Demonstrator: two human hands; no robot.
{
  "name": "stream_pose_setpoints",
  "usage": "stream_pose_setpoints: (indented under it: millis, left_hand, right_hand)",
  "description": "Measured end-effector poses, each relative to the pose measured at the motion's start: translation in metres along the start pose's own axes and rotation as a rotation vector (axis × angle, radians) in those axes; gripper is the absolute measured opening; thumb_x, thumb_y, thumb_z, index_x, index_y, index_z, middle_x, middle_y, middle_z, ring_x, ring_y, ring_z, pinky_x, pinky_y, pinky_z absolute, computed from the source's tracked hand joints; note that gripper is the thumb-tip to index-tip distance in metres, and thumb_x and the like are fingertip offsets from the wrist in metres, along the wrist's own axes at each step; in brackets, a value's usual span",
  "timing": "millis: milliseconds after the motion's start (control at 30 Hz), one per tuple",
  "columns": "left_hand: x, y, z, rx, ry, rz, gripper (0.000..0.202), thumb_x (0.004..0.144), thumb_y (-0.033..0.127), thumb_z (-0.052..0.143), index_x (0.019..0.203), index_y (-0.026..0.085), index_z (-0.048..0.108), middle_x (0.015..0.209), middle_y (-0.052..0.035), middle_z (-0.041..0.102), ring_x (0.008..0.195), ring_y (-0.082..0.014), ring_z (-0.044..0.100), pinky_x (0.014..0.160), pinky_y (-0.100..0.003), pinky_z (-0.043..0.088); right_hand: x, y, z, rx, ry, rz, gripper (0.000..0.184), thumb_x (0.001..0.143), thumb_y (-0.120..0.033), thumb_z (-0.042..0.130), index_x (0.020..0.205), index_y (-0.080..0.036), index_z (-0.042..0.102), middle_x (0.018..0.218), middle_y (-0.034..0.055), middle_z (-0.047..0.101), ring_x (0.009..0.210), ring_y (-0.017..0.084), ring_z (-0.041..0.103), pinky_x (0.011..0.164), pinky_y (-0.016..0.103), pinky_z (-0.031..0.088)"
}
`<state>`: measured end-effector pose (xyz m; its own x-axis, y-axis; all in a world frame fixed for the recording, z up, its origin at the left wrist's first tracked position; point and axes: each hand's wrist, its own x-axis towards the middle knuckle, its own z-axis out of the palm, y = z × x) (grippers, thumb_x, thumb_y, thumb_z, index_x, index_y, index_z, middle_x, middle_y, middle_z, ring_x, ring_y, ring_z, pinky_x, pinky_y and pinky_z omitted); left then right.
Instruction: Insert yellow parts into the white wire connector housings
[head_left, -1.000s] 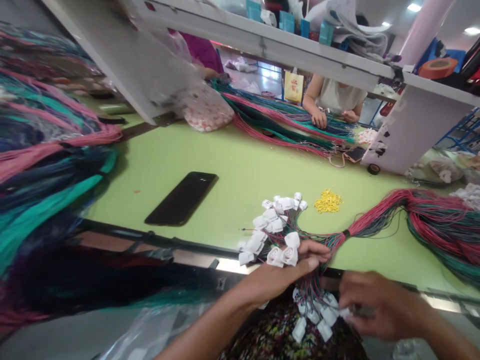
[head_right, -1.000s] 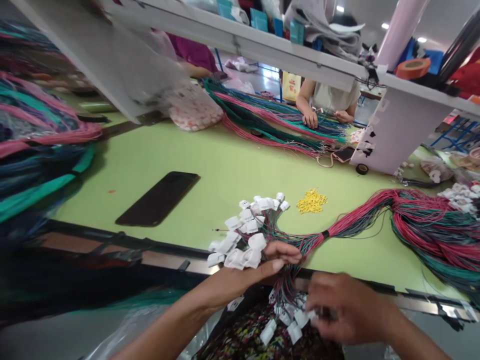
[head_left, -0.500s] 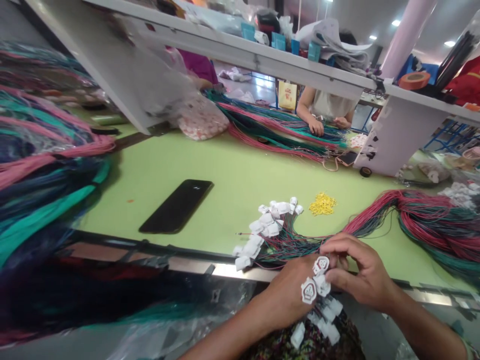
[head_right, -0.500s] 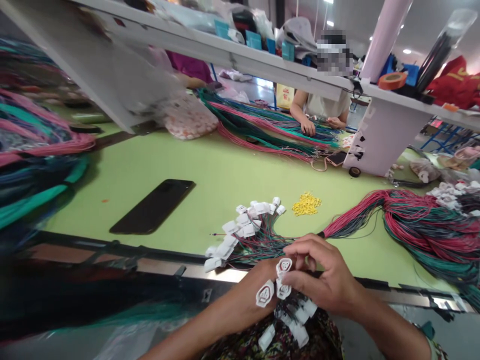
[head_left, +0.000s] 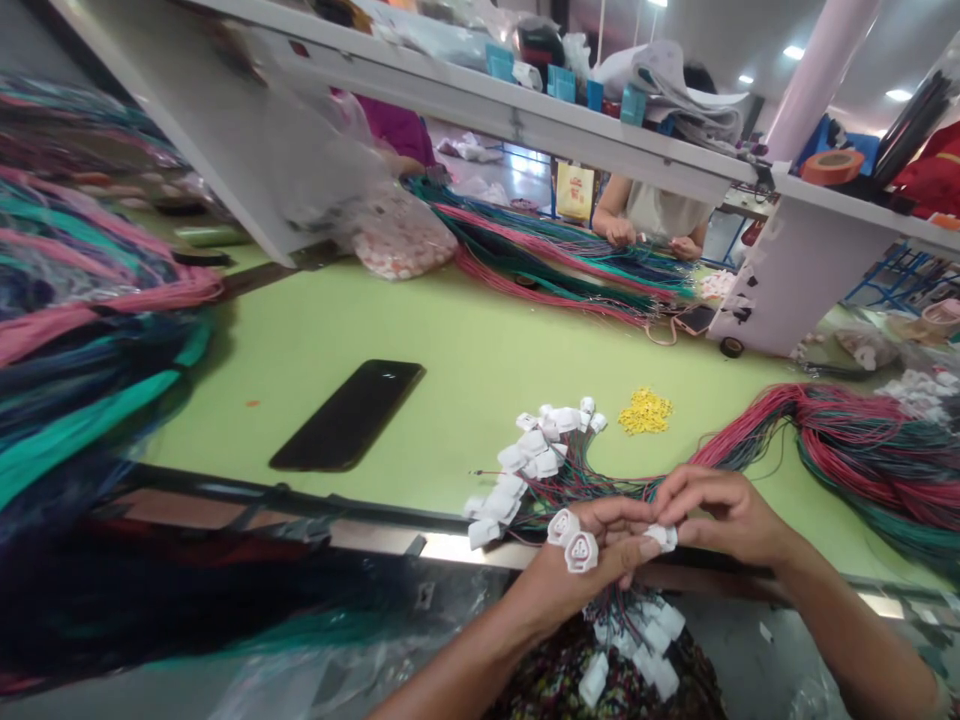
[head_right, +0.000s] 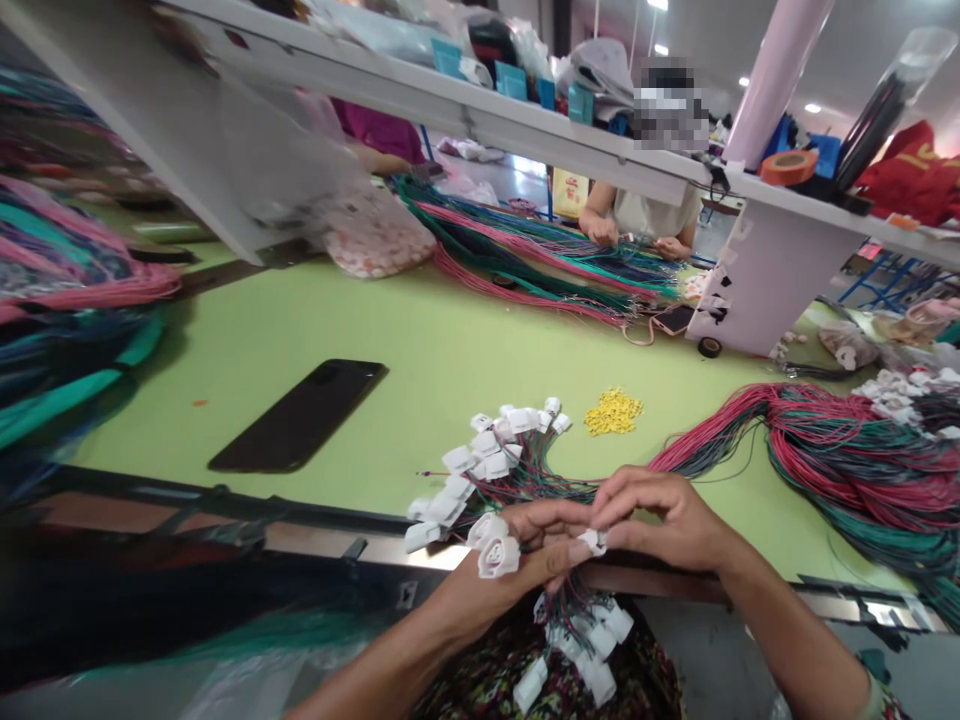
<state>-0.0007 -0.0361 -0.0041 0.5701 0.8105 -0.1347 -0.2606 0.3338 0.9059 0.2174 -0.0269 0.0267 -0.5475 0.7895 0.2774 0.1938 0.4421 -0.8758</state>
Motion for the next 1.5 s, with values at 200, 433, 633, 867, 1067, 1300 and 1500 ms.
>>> stream_pose_setpoints:
  millis: [200,433,633,867,1067,1300,1500]
  left_hand:
    - [-0.002,0.004,0.004,0.035,0.024,0.035,0.021,0.076,0.034,0.079,0.092,0.022,0.077,0.079,-0.0028,0.073,0.068,-0.0152,0.06,0.066,-0.03,0.046]
    - [0.0,-0.005,0.002,0.115,0.018,0.067,0.026,0.076,0.037,0.076,0.096,0.02,0.075,0.054,0.0067,0.05,0.049,-0.0094,0.039,0.051,-0.024,0.033]
    - [-0.002,-0.007,0.001,0.102,0.046,0.03,0.025,0.079,0.036,0.077,0.099,0.021,0.075,0.06,0.0036,0.059,0.053,-0.0106,0.045,0.056,-0.025,0.037]
    - [-0.002,-0.01,0.003,0.062,0.068,0.018,0.025,0.078,0.034,0.078,0.1,0.024,0.076,0.091,-0.0053,0.078,0.076,-0.0183,0.066,0.072,-0.032,0.05]
    - [-0.002,-0.008,0.003,0.034,0.114,0.025,0.023,0.078,0.034,0.078,0.098,0.023,0.076,0.096,-0.0065,0.08,0.083,-0.0197,0.07,0.081,-0.033,0.053]
    - [-0.002,-0.009,0.003,0.086,0.172,0.071,0.027,0.08,0.035,0.074,0.103,0.021,0.073,0.095,-0.0074,0.079,0.085,-0.0222,0.07,0.08,-0.036,0.053]
    - [0.001,-0.004,-0.001,0.351,0.296,0.29,0.021,0.082,0.03,0.072,0.101,0.022,0.076,0.101,-0.0088,0.077,0.091,-0.0239,0.068,0.081,-0.037,0.052]
  right_hand:
    - [0.032,0.051,-0.016,-0.717,0.005,0.064,0.036,0.097,-0.014,0.047,0.129,-0.02,0.063,0.128,0.0149,0.064,0.121,0.028,0.056,0.105,0.051,0.044]
    - [0.051,0.077,-0.015,-1.022,-0.149,0.171,0.051,0.092,-0.005,0.045,0.136,-0.026,0.061,0.146,0.0115,0.053,0.139,0.031,0.04,0.111,0.051,0.034]
    - [0.029,0.077,-0.031,-1.015,-0.076,0.197,0.047,0.093,-0.007,0.043,0.128,-0.027,0.067,0.14,0.0115,0.058,0.137,0.031,0.04,0.109,0.053,0.034]
    - [0.015,0.082,-0.03,-0.949,0.019,0.151,0.041,0.095,-0.011,0.043,0.119,-0.028,0.071,0.138,0.0103,0.058,0.133,0.03,0.044,0.107,0.052,0.038]
    - [0.023,0.083,-0.03,-0.885,0.161,0.143,0.021,0.092,-0.02,0.057,0.099,-0.027,0.076,0.131,0.0095,0.063,0.132,0.034,0.045,0.105,0.058,0.036]
    - [0.035,0.08,-0.018,-0.821,0.106,0.181,0.004,0.083,-0.024,0.074,0.084,-0.026,0.077,0.128,0.0074,0.065,0.132,0.034,0.044,0.105,0.055,0.034]
    - [0.038,0.079,-0.01,-0.744,0.169,0.148,0.009,0.085,-0.018,0.071,0.08,-0.024,0.076,0.119,0.0076,0.07,0.131,0.034,0.047,0.106,0.057,0.033]
